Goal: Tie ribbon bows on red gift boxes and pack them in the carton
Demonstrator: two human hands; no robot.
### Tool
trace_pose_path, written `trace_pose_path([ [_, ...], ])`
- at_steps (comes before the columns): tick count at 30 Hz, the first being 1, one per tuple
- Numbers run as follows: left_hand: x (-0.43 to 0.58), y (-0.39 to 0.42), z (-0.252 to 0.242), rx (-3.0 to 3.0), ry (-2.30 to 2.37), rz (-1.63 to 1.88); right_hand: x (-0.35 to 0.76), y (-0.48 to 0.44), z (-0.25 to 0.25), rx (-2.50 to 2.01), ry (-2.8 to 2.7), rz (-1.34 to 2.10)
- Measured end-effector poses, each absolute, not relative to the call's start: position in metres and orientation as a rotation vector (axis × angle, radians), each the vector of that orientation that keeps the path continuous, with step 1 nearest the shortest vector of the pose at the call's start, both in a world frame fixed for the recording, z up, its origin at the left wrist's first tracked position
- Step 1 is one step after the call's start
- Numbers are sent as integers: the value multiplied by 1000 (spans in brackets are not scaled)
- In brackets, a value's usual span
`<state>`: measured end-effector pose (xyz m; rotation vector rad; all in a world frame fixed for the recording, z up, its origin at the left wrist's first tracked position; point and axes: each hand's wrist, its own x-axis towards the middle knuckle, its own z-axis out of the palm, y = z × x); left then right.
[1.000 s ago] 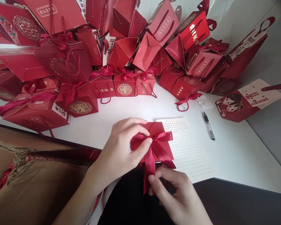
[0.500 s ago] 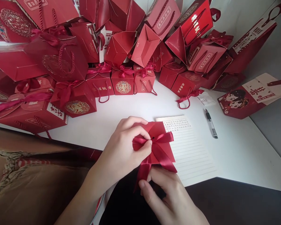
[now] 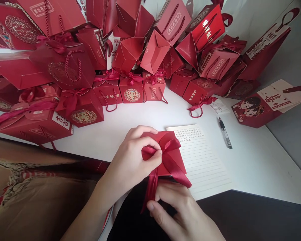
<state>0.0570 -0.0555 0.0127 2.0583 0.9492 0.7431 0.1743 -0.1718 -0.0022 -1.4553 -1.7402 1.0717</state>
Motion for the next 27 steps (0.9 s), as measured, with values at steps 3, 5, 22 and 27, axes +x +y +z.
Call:
trace_pose_path([
  [3,57,-55,12,2051,943,740,175,-172,-4,-1459,-1744,1092],
  [5,57,-55,12,2049,938,738,176,-172,-6,-1483,-1737,1088],
  [22,55,-55,9,2065,920,735,206,-184,-5,-1816,-1232,998],
  [27,56,-53,9,2056,912,725,205,-183,-10,-1682,-1202,1031],
])
